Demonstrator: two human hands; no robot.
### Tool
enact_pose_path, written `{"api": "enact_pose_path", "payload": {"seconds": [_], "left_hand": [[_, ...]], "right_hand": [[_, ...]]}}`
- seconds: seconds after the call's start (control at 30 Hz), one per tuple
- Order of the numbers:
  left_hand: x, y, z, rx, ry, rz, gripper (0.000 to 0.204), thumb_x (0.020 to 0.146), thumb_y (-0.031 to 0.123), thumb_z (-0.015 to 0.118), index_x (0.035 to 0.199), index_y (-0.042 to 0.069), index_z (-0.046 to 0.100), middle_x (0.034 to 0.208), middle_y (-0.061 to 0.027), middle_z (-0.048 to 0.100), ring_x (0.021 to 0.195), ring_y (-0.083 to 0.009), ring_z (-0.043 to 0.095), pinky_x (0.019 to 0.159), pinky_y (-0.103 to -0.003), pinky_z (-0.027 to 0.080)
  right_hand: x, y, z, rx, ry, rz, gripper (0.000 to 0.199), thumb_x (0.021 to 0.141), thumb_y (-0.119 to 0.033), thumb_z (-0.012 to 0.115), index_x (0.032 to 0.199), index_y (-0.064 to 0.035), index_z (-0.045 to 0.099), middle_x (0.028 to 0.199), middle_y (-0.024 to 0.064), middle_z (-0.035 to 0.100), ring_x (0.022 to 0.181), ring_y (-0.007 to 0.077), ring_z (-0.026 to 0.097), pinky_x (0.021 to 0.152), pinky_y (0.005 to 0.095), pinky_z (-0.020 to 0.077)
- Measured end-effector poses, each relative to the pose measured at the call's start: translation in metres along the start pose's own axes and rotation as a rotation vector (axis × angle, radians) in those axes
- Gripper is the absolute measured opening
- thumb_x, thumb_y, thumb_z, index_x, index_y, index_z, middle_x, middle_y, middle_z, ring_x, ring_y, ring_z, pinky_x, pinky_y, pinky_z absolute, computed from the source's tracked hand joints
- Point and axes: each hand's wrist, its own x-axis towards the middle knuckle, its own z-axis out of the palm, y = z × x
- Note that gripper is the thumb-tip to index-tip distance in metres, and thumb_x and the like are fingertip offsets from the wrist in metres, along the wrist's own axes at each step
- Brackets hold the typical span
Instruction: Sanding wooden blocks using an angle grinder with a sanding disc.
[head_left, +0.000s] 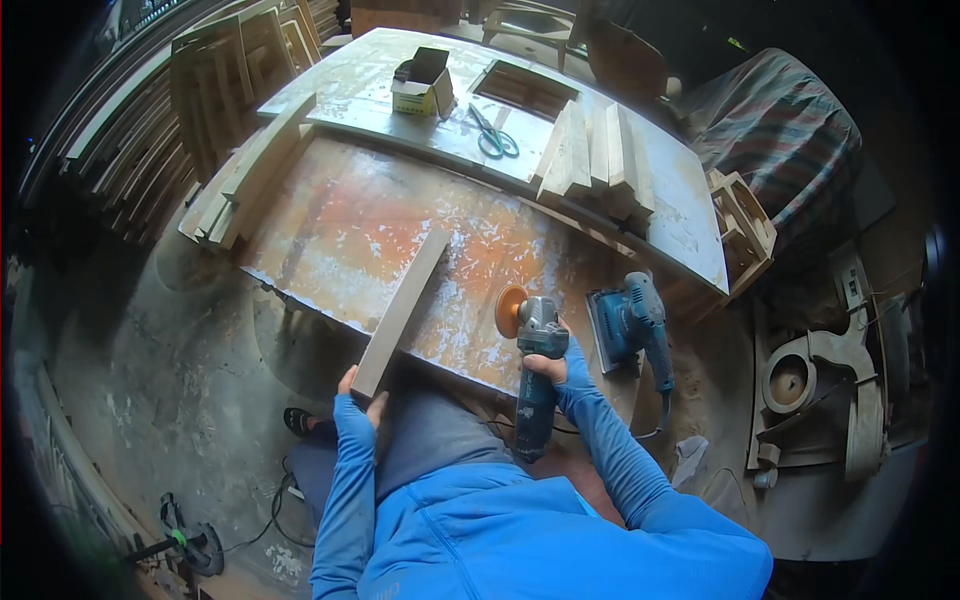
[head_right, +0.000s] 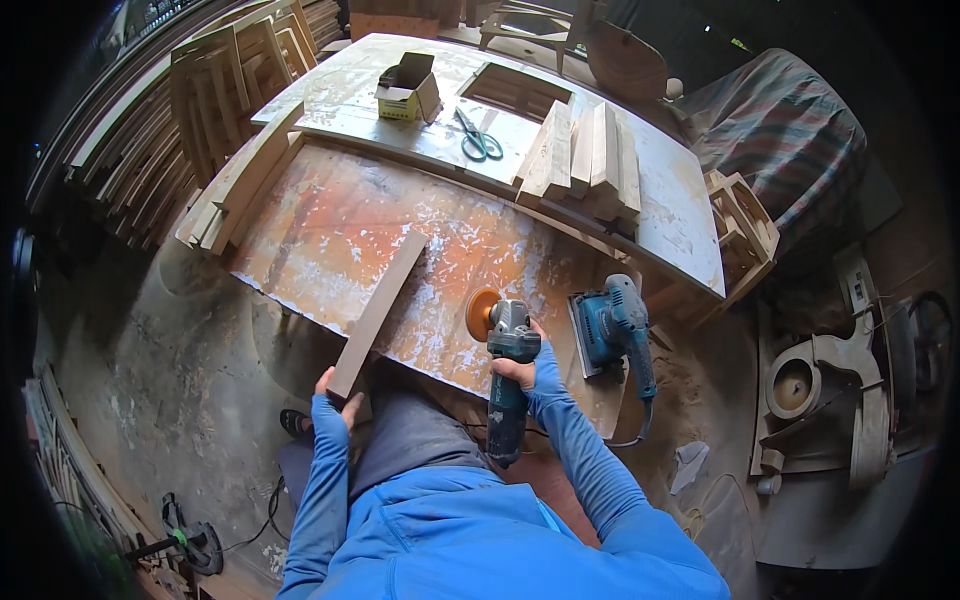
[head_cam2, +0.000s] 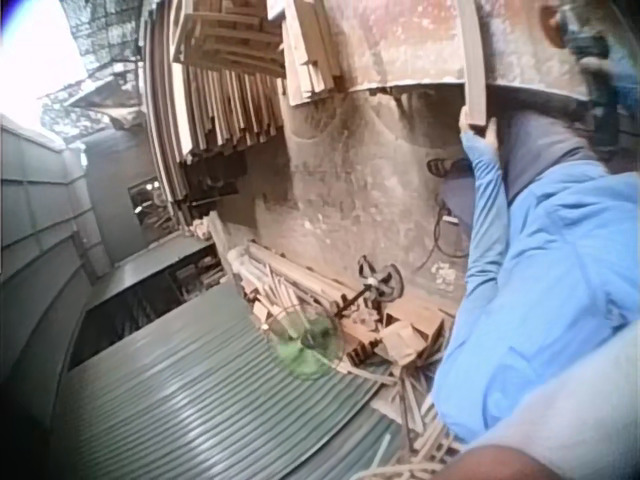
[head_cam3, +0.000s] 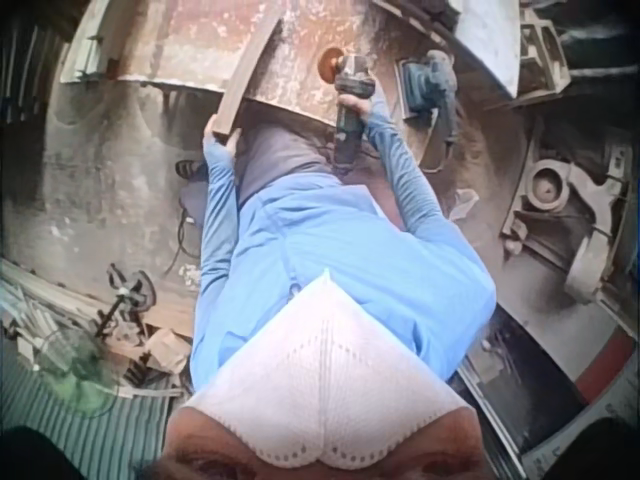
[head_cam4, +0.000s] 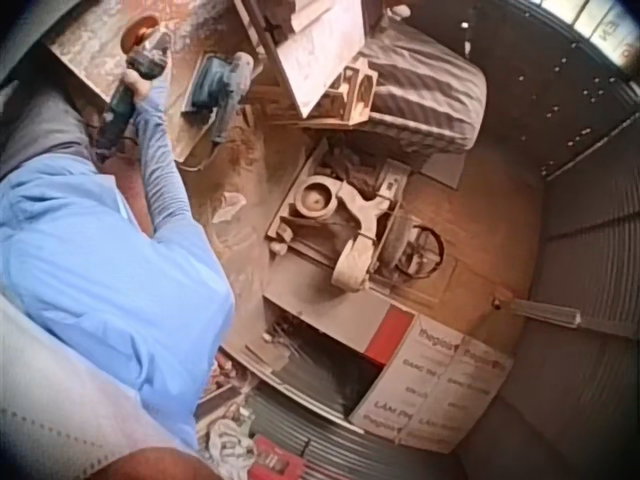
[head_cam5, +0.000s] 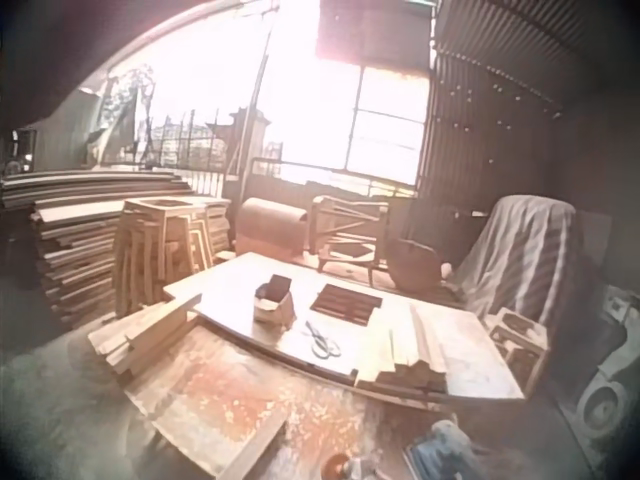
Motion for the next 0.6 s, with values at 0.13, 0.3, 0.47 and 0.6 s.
{"api": "enact_pose_path", "payload": {"seconds": [0.13, 0.3, 0.47, 0.6], "left_hand": [[-0.006, -0.031, -0.003, 0.022, -0.054, 0.074, 0.091, 0.076, 0.004, 0.084, 0.150, 0.005, 0.032, 0.127, -0.0174, 0.054, 0.109, -0.0238, 0.059, 0.093, -0.036, 0.050], [-0.018, -0.006, -0.021, 0.249, 0.252, 0.023, 0.084, 0.081, 0.008, 0.080, 0.150, 0.006, 0.033, 0.120, -0.0118, 0.052, 0.103, -0.0196, 0.056, 0.085, -0.033, 0.050], [-0.029, 0.106, 0.021, 0.016, -0.064, 0.145, 0.054, 0.085, 0.012, 0.076, 0.132, 0.004, 0.050, 0.113, -0.0107, 0.059, 0.099, -0.0182, 0.061, 0.085, -0.030, 0.049], [-0.042, 0.158, 0.083, 0.044, -0.622, 0.119, 0.097, 0.072, 0.022, 0.089, 0.147, 0.006, 0.030, 0.134, -0.0172, 0.046, 0.115, -0.0271, 0.054, 0.099, -0.040, 0.044]], "right_hand": [[0.020, -0.031, -0.003, -0.217, -0.027, 0.021, 0.099, 0.057, -0.011, 0.090, 0.141, 0.0016, 0.039, 0.113, 0.0116, 0.066, 0.096, 0.0200, 0.066, 0.090, 0.0349, 0.0550], [0.017, -0.080, 0.014, 0.640, -0.287, -0.028, 0.074, 0.080, -0.037, 0.071, 0.136, -0.0005, 0.040, 0.098, 0.0169, 0.064, 0.083, 0.0270, 0.068, 0.079, 0.0396, 0.0594], [-0.008, -0.046, 0.060, 0.764, -0.243, 0.212, 0.069, 0.078, -0.034, 0.073, 0.134, -0.0072, 0.042, 0.098, 0.0189, 0.064, 0.088, 0.0308, 0.068, 0.082, 0.0472, 0.0579], [-0.003, -0.007, 0.069, 0.279, -0.186, 0.227, 0.043, 0.077, -0.037, 0.073, 0.102, -0.0020, 0.064, 0.088, 0.0091, 0.065, 0.081, 0.0197, 0.065, 0.078, 0.0347, 0.0555]]}}
